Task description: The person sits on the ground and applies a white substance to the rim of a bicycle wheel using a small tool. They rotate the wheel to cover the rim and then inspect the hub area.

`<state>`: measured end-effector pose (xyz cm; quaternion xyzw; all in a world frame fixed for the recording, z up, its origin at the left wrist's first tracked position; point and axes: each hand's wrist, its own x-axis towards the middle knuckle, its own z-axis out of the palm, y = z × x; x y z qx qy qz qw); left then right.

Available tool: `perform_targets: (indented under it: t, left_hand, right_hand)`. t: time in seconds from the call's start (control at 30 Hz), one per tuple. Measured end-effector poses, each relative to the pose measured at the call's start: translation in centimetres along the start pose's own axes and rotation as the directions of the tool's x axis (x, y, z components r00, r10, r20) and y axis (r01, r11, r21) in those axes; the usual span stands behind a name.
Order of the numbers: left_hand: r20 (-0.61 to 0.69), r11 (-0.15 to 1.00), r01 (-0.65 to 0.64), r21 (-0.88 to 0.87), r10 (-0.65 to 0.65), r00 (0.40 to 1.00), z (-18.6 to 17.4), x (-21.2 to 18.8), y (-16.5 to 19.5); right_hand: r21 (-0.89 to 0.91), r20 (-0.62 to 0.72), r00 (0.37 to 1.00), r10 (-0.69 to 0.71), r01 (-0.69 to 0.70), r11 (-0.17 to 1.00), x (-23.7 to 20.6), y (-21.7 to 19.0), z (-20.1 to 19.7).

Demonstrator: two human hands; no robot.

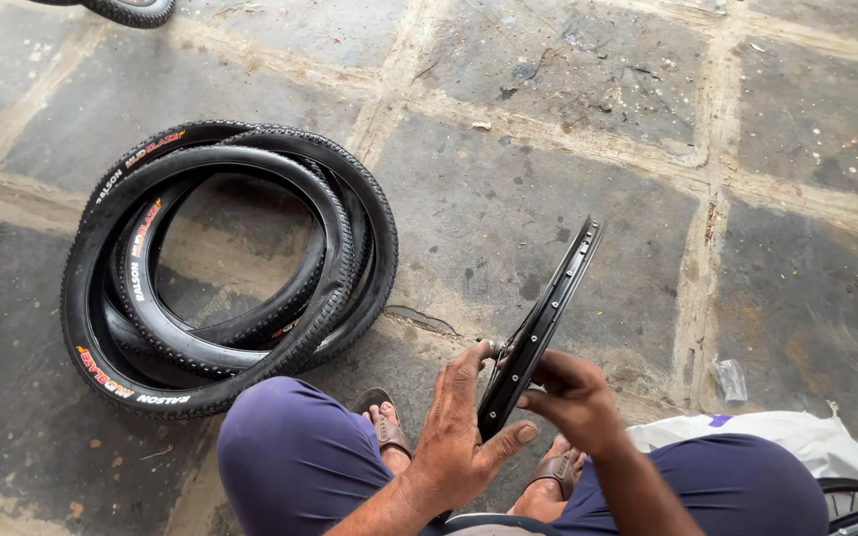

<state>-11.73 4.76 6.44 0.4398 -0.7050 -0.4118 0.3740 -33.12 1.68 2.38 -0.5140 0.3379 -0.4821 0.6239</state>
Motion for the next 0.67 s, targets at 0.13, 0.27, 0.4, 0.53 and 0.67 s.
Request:
perform_targets:
  t: [0.13,0.27,0.4,0.53,0.67]
  left_hand:
    - [0.042,0.999,0.05,-0.004,-0.05,0.998,0.1,0.3,0.3]
    - [0.036,0.999,0.007,-0.052,-0.005,0.999,0.9,0.4,0.7]
    - [-0.022,0.998,-0.02,-0.056,0.019,1.0,-0.1,0.5,0.6]
    - [-0.01,0.992,0.005,-0.126,-0.006,1.0,0.7,0.2,0.1]
    - [-0.033,0.996,0.024,-0.083,-0.027,0.999,1.0,0.0,-0.2]
  right_hand:
    - [-0.531,-0.12,0.903,-0.412,0.292,0.795,0.6,0.2,2.7]
    - [-0.795,-0.233,0.802,-0.55,0.169,0.583,0.3,-0.3,4.7]
    - [-0.052,0.041,0.986,-0.162,0.164,0.985,0.0,-2.0,1.8]
    - [0.205,-0.067,0.998,-0.01,0.023,0.979,-0.4,1.8,-0.8]
    - [0.087,-0.381,0.924,0.028,0.006,0.996,-1.8,9.2,-0.2]
